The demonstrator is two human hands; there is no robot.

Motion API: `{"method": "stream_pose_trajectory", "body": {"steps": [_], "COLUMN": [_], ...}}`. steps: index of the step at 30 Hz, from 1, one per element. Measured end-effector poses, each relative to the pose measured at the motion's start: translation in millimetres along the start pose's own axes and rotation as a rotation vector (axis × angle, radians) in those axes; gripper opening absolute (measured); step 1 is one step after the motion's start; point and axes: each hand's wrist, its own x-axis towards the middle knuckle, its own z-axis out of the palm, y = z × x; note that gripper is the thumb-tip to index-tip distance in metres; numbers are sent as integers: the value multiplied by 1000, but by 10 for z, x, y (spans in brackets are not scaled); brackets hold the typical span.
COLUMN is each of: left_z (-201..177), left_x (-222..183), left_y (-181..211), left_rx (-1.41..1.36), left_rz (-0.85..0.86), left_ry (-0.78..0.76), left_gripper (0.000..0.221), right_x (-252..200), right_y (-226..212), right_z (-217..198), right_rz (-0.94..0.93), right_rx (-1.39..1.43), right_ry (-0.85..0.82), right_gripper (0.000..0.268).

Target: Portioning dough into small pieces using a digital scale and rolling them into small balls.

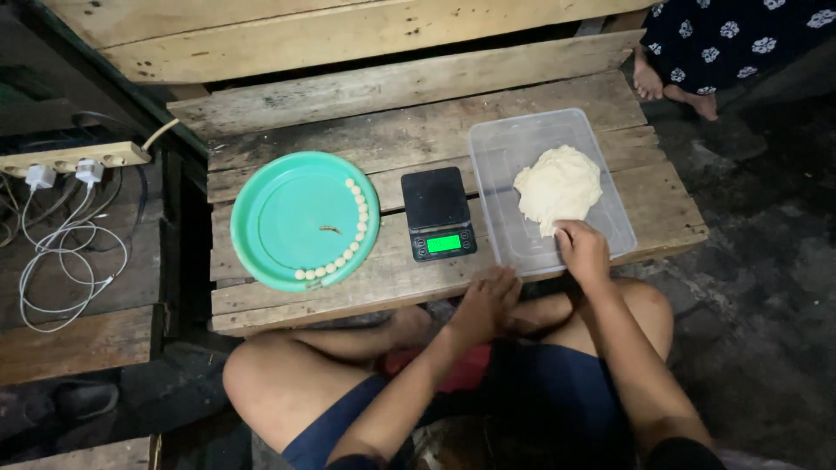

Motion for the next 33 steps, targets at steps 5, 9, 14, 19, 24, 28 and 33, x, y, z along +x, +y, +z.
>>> {"method": "stream_pose_trajectory", "body": {"steps": [5, 9, 14, 19, 24, 28, 33], "left_z": [157, 156, 322, 89, 50, 174, 55], "left_x": [198, 261, 246, 338, 290, 278, 333], "left_y": [87, 92, 63, 98, 122, 95, 144], "left_rx": [164, 283, 390, 366, 269, 300, 360], "left_rz": [-95, -80, -73, -83, -93, -93, -94], "left_ry": [-556, -608, -621, -668, -611, -480, -610], "left_gripper": [81, 103, 107, 104, 111, 117, 115], "right_x": [-96, 37, 117, -9, -20, 117, 140], "right_y": [-277, -182, 7, -98, -208, -175, 0], "right_z": [-236, -134, 66, 34, -106, -6, 121], "right_rz": [-211, -383, -510, -208, -187, -372, -486], "right_rx": [-192, -378, -396, -31, -32, -454, -576], "right_ry": [-30, 104, 71, 85, 63, 89, 122], "right_gripper": [25, 14, 16, 11, 21, 28, 19]}}
